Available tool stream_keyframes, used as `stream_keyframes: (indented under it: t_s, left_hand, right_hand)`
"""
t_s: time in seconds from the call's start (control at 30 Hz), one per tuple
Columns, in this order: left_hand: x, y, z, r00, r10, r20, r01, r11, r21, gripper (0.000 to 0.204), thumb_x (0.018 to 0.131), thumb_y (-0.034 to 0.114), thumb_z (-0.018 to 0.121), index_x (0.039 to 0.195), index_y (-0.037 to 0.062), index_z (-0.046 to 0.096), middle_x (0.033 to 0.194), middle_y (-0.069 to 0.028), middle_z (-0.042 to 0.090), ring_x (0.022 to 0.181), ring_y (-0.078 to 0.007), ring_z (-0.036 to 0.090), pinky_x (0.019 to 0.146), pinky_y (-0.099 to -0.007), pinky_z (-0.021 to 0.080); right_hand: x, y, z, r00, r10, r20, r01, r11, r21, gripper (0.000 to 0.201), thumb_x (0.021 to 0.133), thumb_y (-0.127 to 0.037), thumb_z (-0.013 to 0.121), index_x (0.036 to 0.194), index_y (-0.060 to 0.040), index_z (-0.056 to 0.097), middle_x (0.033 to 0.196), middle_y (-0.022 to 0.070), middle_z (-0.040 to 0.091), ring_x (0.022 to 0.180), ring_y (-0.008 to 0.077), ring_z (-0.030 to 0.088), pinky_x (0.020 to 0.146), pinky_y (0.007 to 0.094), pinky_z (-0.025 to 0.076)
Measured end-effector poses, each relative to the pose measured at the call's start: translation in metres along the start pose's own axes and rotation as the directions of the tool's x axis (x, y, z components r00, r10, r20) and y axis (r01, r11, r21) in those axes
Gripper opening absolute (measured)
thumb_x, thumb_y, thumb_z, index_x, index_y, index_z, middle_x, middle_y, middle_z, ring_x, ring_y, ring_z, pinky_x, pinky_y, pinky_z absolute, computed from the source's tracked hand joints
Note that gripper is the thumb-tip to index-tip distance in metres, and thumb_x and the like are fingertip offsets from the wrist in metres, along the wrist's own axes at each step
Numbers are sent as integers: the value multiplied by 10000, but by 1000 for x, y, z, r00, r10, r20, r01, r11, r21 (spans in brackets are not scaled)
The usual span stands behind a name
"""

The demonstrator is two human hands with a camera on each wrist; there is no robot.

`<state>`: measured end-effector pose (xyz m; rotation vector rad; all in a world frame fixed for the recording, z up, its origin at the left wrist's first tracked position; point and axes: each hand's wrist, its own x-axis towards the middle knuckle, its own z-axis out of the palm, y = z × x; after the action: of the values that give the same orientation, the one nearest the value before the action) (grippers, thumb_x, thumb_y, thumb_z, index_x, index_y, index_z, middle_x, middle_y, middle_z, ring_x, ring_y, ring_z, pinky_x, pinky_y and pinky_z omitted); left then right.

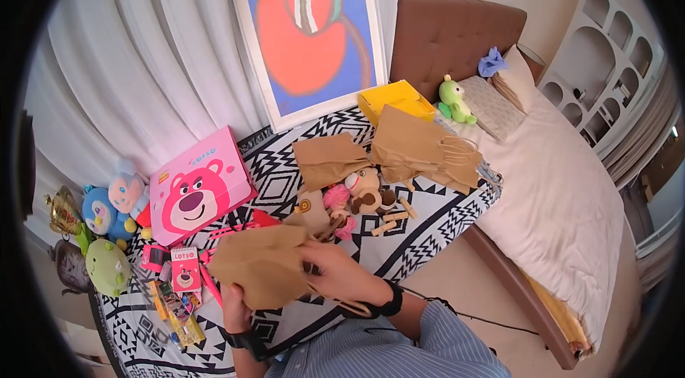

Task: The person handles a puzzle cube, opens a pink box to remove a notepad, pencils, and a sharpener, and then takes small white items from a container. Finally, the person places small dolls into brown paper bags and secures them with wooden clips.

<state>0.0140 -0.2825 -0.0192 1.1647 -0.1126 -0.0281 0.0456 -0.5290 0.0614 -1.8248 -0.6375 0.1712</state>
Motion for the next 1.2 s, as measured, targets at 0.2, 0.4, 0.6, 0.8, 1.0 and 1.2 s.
stream_keyframes:
  t_s: [0.2, 0.4, 0.6, 0.8, 1.0, 1.2]
  left_hand:
    - [1, 6, 13, 952, -200, 230, 169, 974, 149, 880, 793, 521, 699, 1387, -20, 341, 1364, -121, 447, 1253, -221, 422, 1035, -354, 338]
    - [13, 5, 16, 957, -16, 290, -62, 964, 257, 872, 846, 495, 640, 1432, -16, 246, 1409, -138, 385, 1308, -224, 363, 1070, -348, 289]
    - [14, 15, 15, 970, -104, 222, 64, 982, 180, 713, 885, 369, 631, 1401, 2, 303, 1336, -113, 444, 1256, -195, 417, 1041, -331, 326]
    - [14, 24, 13, 998, -59, 28, 59, 998, 21, 618, 889, 338, 635, 1352, 30, 366, 1260, -86, 488, 1161, -176, 481, 993, -312, 371]
    - [17, 31, 10, 976, 113, -188, -107, 993, 41, 586, 892, 308, 629, 1348, 31, 386, 1251, -93, 510, 1161, -188, 486, 986, -312, 377]
    - [1, 47, -26, 867, 114, -484, -204, 970, -136, 590, 908, 375, 579, 1333, 2, 410, 1288, -107, 507, 1173, -196, 502, 984, -327, 403]
  right_hand:
    - [-9, 5, 18, 988, 49, 146, -122, 830, 545, 444, 820, -119, 655, 1226, 9, 528, 1233, 154, 574, 1139, 248, 552, 947, 347, 433]
    - [-20, -1, 25, 976, -16, 218, -125, 775, 619, 540, 790, -140, 692, 1268, 8, 488, 1266, 139, 551, 1161, 224, 531, 960, 342, 424]
    - [-18, 0, 25, 998, 13, 67, -53, 753, 656, 640, 760, -161, 729, 1310, 7, 448, 1299, 123, 527, 1183, 200, 509, 972, 338, 414]
    - [-2, 13, 18, 997, -59, -56, 54, 995, -84, 671, 754, -197, 749, 1316, 15, 449, 1310, 131, 516, 1192, 184, 501, 981, 335, 401]
    - [15, -15, 28, 953, -29, -301, 3, 996, -84, 280, 794, -118, 720, 1020, -4, 601, 979, 114, 653, 852, 132, 628, 784, 267, 497]
    - [23, 1, 15, 855, 201, -478, -55, 952, 301, 285, 922, -120, 593, 689, -57, 441, 608, -9, 490, 511, 5, 393, 466, 203, 375]
